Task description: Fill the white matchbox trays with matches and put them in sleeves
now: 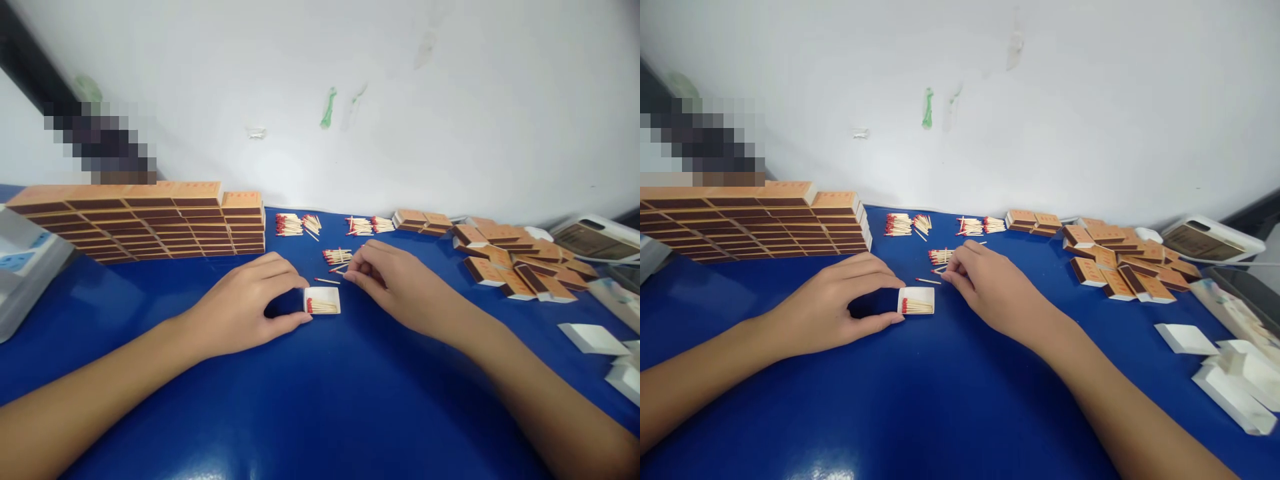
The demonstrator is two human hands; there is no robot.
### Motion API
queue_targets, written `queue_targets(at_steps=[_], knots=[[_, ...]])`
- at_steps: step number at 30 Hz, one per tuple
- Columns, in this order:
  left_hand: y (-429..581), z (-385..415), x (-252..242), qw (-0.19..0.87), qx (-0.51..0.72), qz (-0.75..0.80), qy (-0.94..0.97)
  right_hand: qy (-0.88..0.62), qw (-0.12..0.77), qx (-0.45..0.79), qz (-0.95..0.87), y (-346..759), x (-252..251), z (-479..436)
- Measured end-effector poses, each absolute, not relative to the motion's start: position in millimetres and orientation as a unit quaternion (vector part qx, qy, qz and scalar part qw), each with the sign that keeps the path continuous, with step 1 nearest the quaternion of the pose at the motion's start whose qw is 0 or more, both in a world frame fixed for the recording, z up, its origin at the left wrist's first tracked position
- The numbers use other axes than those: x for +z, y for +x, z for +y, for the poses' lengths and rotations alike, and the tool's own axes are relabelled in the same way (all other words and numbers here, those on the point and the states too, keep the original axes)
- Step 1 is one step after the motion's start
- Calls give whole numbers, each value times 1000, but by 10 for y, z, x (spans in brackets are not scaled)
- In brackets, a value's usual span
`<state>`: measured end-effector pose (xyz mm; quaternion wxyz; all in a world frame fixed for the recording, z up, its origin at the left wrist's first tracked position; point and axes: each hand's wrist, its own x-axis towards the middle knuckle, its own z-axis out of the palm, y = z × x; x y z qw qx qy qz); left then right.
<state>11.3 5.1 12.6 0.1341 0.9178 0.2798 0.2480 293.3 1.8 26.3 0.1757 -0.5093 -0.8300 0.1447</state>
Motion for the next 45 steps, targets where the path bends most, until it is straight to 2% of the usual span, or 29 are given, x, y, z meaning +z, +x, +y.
queue_targets(at_steps=[2,7,12,18,23,28,30,34,38,42,45], knots=[[114,42,125,129,248,280,918,-479,200,164,-839,2844,288,-55],[113,43,113,137,251,277,917,-437,175,179,-864,2689,288,-181],[104,54,115,144,246,279,917,-459,229,141,-847,2758,177,-75],[104,43,117,138,243,277,919,-498,182,139,-837,2823,56,24],[103,56,113,140,247,282,917,-475,240,159,-832,2794,152,-37],[108,51,116,133,245,277,920,-435,191,212,-854,2753,232,-117],[108,49,114,136,243,280,919,-433,204,216,-851,2758,231,-105],[100,52,106,140,245,283,917,-478,240,158,-830,2834,158,10],[92,41,105,135,242,277,920,-509,197,111,-830,2925,51,143],[110,16,119,129,240,269,924,-519,178,116,-828,2942,46,166],[128,12,128,125,245,269,923,-518,195,141,-821,2892,126,92]])
